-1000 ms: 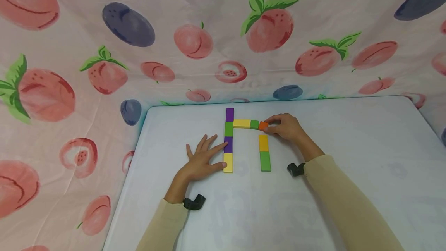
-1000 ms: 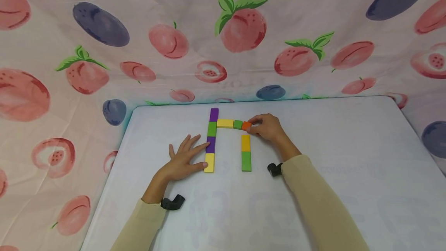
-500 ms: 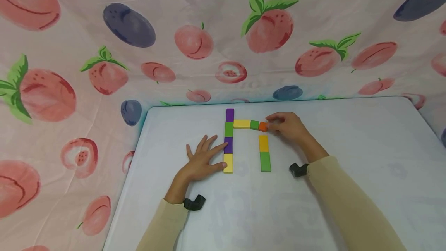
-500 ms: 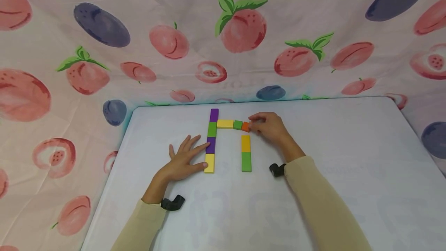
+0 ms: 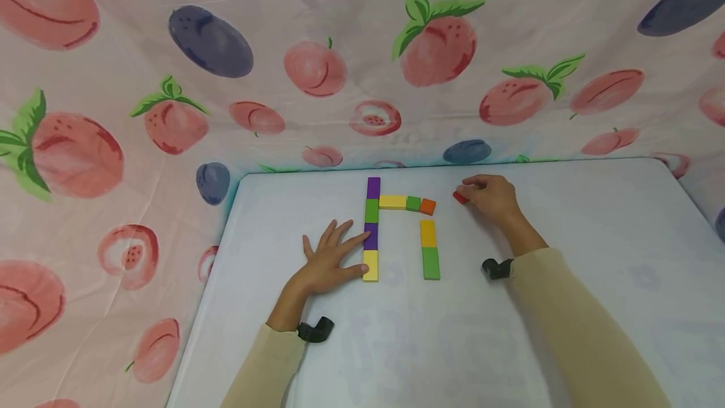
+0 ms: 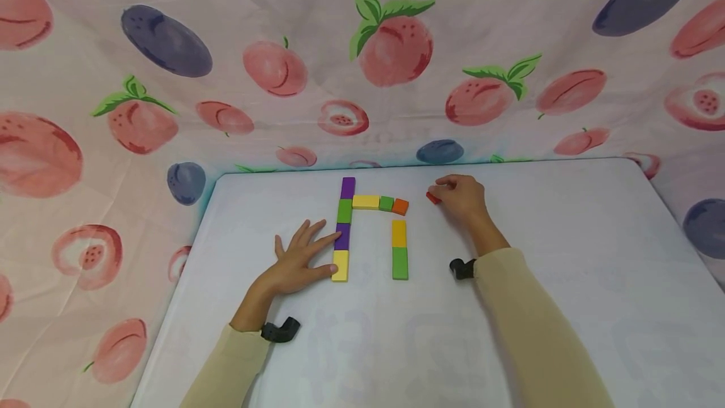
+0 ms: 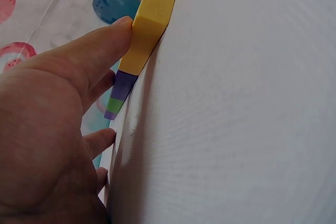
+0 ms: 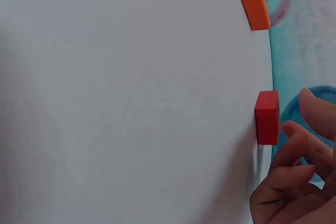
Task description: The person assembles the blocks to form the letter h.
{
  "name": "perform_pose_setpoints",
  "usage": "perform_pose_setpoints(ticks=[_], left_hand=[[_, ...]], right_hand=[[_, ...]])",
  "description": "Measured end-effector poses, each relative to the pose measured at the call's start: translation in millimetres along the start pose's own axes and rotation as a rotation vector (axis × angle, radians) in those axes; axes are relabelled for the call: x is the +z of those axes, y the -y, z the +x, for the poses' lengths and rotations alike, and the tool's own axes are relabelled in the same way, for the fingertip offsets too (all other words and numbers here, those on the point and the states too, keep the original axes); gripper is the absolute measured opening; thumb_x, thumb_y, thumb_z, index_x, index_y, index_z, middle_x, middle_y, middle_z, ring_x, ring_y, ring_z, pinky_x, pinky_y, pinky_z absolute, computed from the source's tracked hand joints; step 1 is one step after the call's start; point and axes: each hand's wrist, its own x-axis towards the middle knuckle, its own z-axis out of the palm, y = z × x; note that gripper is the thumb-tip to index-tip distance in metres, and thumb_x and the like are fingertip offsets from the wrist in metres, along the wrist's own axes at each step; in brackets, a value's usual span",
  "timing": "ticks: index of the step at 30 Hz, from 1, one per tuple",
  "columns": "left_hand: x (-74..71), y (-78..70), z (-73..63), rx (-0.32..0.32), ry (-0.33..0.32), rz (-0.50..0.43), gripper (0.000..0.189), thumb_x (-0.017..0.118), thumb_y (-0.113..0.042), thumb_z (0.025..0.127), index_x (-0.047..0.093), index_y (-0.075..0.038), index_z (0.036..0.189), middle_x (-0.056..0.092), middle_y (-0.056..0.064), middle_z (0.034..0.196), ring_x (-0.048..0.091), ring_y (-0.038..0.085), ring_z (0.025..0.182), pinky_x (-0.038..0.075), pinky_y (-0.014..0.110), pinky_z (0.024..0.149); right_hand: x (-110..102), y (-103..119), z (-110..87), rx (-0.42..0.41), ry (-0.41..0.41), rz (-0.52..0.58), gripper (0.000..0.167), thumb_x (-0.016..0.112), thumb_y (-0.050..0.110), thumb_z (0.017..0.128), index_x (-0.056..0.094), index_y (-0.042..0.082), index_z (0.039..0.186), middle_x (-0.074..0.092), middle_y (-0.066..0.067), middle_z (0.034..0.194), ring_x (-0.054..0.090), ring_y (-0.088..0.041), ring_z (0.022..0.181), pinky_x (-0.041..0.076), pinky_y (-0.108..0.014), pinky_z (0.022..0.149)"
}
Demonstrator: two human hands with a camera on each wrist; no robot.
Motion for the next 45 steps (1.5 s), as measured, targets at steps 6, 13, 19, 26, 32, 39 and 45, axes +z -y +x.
perform_pose_setpoints(ticks=[6,13,19,26,32,39,45], left_hand=[[-0.2,-0.2,0.6,-0.013,0.020,0.004,0.070,0.065,-0.058,0.094,0.037,-0.045,0.156,0.013,-0.003,0.173,-0.006,0.030,0.161,-0.021,0.078,0.109],[-0.4,0.3,0.9,-0.013,0.029,0.003,0.071,0.064,-0.058,0.094,0.035,-0.045,0.157,0.012,-0.003,0.173,-0.007,0.030,0.161,-0.022,0.077,0.110],[-1.4,-1.1,0.4,-0.005,0.018,0.003,0.070,0.065,-0.057,0.094,0.037,-0.044,0.157,0.013,-0.003,0.173,-0.006,0.031,0.161,-0.020,0.079,0.109],[-1.3,0.1,0.6,-0.012,0.032,0.007,0.070,0.064,-0.058,0.094,0.036,-0.045,0.157,0.012,-0.003,0.173,-0.007,0.030,0.161,-0.021,0.078,0.109],[-0.6,1.0,0.5,-0.010,0.030,0.009,0.070,0.063,-0.058,0.094,0.035,-0.045,0.157,0.012,-0.004,0.173,-0.007,0.030,0.161,-0.021,0.078,0.109],[0.2,0.8,-0.2,0.007,0.002,0.001,0.069,0.066,-0.055,0.094,0.038,-0.043,0.156,0.015,-0.001,0.173,-0.004,0.032,0.160,-0.019,0.079,0.109],[0.3,1.9,1.3,-0.005,0.024,0.007,0.070,0.064,-0.058,0.094,0.035,-0.045,0.157,0.012,-0.004,0.173,-0.007,0.030,0.161,-0.022,0.078,0.109]], right_hand=[[-0.6,-9.7,1.7,0.003,0.022,-0.068,0.046,0.066,0.034,0.098,0.065,0.006,0.135,0.065,-0.020,0.127,0.052,-0.037,0.118,0.050,-0.050,0.100],[1.0,-9.6,-0.9,-0.021,0.005,-0.073,0.044,0.069,0.030,0.098,0.066,0.005,0.133,0.068,-0.021,0.124,0.054,-0.037,0.116,0.050,-0.050,0.099],[3.7,-7.7,-5.6,-0.031,-0.032,-0.048,0.043,0.073,0.031,0.095,0.069,0.008,0.132,0.069,-0.019,0.127,0.055,-0.037,0.122,0.048,-0.053,0.104],[8.1,-9.0,-9.4,0.003,-0.037,0.013,0.040,0.072,0.034,0.096,0.070,0.015,0.131,0.068,-0.016,0.129,0.058,-0.035,0.118,0.055,-0.043,0.092],[10.2,-6.0,-15.6,0.023,-0.041,0.152,0.041,0.074,0.032,0.095,0.069,0.019,0.133,0.069,-0.016,0.122,0.073,-0.023,0.074,0.056,-0.021,0.069],[15.6,-3.3,-20.9,0.020,-0.009,0.249,0.037,0.074,0.031,0.095,0.066,0.012,0.126,0.070,-0.017,0.121,0.072,-0.022,0.079,0.058,-0.021,0.072],[21.4,1.0,-25.2,-0.058,0.025,0.197,0.035,0.075,0.032,0.094,0.071,0.012,0.123,0.067,-0.012,0.123,0.058,-0.028,0.114,0.054,-0.033,0.093]])
